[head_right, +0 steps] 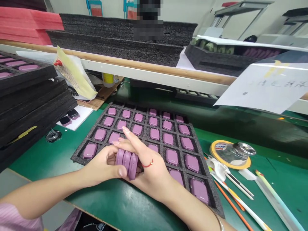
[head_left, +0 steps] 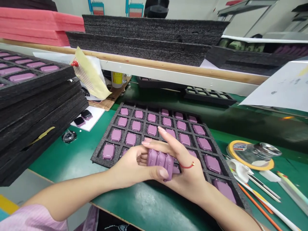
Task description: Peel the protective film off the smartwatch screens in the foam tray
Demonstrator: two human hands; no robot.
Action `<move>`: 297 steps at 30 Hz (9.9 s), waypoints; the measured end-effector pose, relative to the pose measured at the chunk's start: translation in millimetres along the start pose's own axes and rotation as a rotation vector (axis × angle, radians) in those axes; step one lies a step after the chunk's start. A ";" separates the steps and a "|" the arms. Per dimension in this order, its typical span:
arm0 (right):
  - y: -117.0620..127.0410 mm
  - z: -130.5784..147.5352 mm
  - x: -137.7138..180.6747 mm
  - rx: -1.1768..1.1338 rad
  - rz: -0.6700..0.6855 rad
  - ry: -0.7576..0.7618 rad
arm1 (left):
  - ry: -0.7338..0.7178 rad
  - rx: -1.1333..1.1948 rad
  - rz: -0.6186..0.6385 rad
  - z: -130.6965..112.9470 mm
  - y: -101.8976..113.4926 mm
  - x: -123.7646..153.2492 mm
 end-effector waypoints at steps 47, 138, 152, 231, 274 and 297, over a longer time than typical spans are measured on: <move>3.8 6.6 3.1 0.031 -0.076 -0.085 | 0.053 -0.001 0.053 -3.3 0.1 6.3; 42.8 16.9 -6.4 0.156 -0.411 0.083 | 0.093 0.591 0.017 2.5 3.9 -0.5; 26.5 28.0 12.1 0.335 0.010 0.185 | 0.112 0.555 -0.077 -0.4 -0.8 1.1; 13.1 12.3 -10.3 0.330 -0.089 0.166 | 0.174 0.812 -0.073 11.3 2.2 -7.9; 22.4 24.4 9.2 0.416 -0.029 0.257 | 0.135 0.565 -0.114 3.5 -2.6 -0.1; 17.6 13.7 -6.1 0.274 -0.011 0.056 | 0.129 0.447 -0.145 3.6 -2.4 -1.1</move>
Point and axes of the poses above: each hand's wrist, its own x-axis away from the middle knuckle, its own y-axis out of the back of the hand, z = x × y, the point moved 1 cm from there along -x, towards the middle knuckle, and after that the axes turned 6 degrees about -y, right-handed, at the moved point
